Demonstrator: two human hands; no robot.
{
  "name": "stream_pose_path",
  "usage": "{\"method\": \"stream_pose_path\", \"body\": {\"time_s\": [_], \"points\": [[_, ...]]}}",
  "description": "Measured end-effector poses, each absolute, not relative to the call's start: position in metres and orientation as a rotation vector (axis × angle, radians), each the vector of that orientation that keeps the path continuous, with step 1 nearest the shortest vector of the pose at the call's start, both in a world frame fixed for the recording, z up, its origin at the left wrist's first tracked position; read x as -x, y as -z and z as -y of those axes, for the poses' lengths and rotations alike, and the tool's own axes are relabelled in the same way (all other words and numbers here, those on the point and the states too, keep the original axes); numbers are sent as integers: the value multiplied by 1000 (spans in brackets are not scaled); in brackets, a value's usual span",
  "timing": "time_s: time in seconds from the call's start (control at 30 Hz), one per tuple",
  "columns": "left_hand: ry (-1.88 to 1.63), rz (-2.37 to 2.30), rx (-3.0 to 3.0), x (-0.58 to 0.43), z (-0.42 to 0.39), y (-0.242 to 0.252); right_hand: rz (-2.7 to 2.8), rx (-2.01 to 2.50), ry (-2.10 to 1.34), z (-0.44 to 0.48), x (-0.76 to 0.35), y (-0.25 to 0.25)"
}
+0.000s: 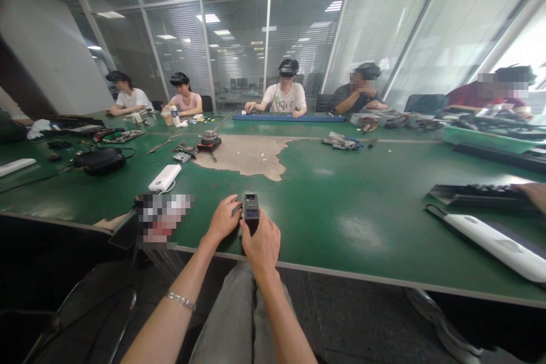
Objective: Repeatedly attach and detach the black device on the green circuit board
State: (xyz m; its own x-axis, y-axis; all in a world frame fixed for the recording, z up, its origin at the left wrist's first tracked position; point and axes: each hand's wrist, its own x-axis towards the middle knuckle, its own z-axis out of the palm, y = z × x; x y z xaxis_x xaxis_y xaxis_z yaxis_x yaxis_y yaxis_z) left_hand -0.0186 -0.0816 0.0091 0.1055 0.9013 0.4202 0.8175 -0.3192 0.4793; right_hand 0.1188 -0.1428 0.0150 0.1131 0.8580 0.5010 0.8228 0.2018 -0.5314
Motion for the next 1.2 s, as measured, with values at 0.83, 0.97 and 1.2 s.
{"method": "stream_pose_path", "body": {"time_s": [0.83,0.97,1.2], "points": [[-1029,-1726,-2293,20,83,-9,1642,1615,-104,139,-117,-22],[-1030,-1724,-2283,20,84,-10,1618,1553,-122,137,-117,-26],[-1041,-1725,-2281,20,83,-7,1556,1512,-122,134,-121,-40]]}}
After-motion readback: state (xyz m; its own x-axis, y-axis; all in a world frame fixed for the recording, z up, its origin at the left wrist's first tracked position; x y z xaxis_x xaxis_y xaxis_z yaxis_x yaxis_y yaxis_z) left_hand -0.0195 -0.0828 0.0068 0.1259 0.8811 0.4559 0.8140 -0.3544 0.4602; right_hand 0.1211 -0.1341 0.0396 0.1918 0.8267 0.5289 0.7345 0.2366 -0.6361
